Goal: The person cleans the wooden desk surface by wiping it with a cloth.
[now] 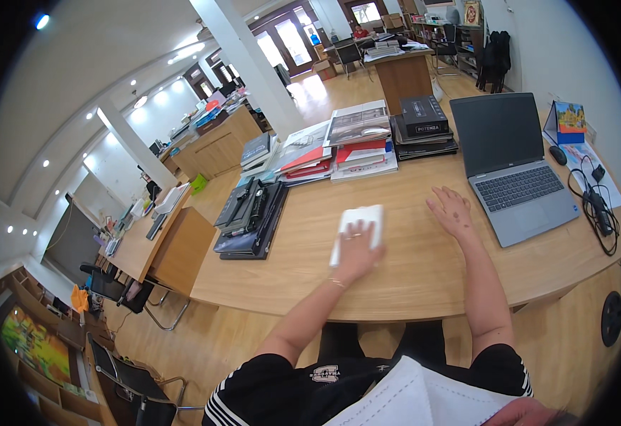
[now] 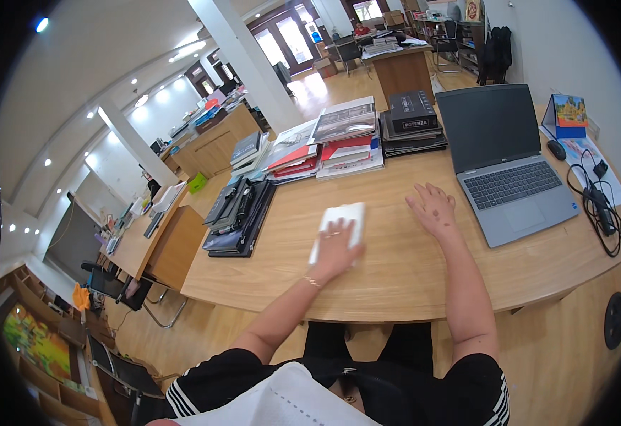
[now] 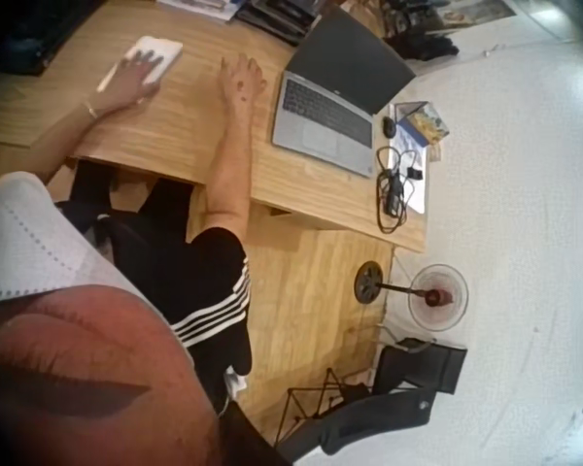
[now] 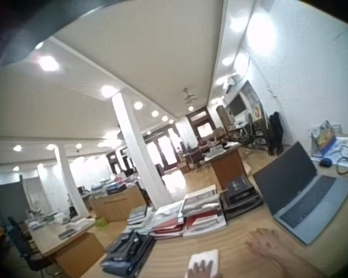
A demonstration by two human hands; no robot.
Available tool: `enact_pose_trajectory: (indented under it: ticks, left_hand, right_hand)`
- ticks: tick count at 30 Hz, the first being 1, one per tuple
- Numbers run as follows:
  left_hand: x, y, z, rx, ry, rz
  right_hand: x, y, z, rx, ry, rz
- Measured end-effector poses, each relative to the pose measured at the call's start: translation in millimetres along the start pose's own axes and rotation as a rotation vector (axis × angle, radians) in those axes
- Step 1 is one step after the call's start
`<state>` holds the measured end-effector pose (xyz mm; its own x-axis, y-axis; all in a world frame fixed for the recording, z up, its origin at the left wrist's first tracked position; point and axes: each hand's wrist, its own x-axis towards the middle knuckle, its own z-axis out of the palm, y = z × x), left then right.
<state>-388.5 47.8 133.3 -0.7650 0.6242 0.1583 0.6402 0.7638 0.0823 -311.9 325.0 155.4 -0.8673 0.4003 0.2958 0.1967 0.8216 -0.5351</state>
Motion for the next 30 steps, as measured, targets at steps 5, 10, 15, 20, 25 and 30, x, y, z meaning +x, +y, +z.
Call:
enact_pose_trajectory:
  ticks: [5, 10, 15, 20, 25, 30]
  left_hand:
    - [5, 120, -1, -0.094, -0.045, 0.306]
    - [-7, 197, -7, -0.064, -0.286, 0.529]
    - [-19, 171, 9, -0.210, -0.067, 0.594]
    - [-51, 96, -12, -0.198, -0.072, 0.475]
    - [-97, -11, -28, -0.074, -0.016, 0.122]
    - [-143, -104, -37, -0.039, 0.090, -0.258]
  right_hand:
    - [1, 0, -2, -0.009, -0.003, -0.007]
    - [2, 7, 2, -0.022, -0.042, 0.018]
    - [5, 3, 1, 0.011, -0.088, -0.005]
    - [4, 12, 1, -0.005, -0.124, 0.042]
    - [-3, 4, 3, -0.033, -0.159, 0.019]
    - [-12, -8, 7, 0.018, -0.218, -0.015]
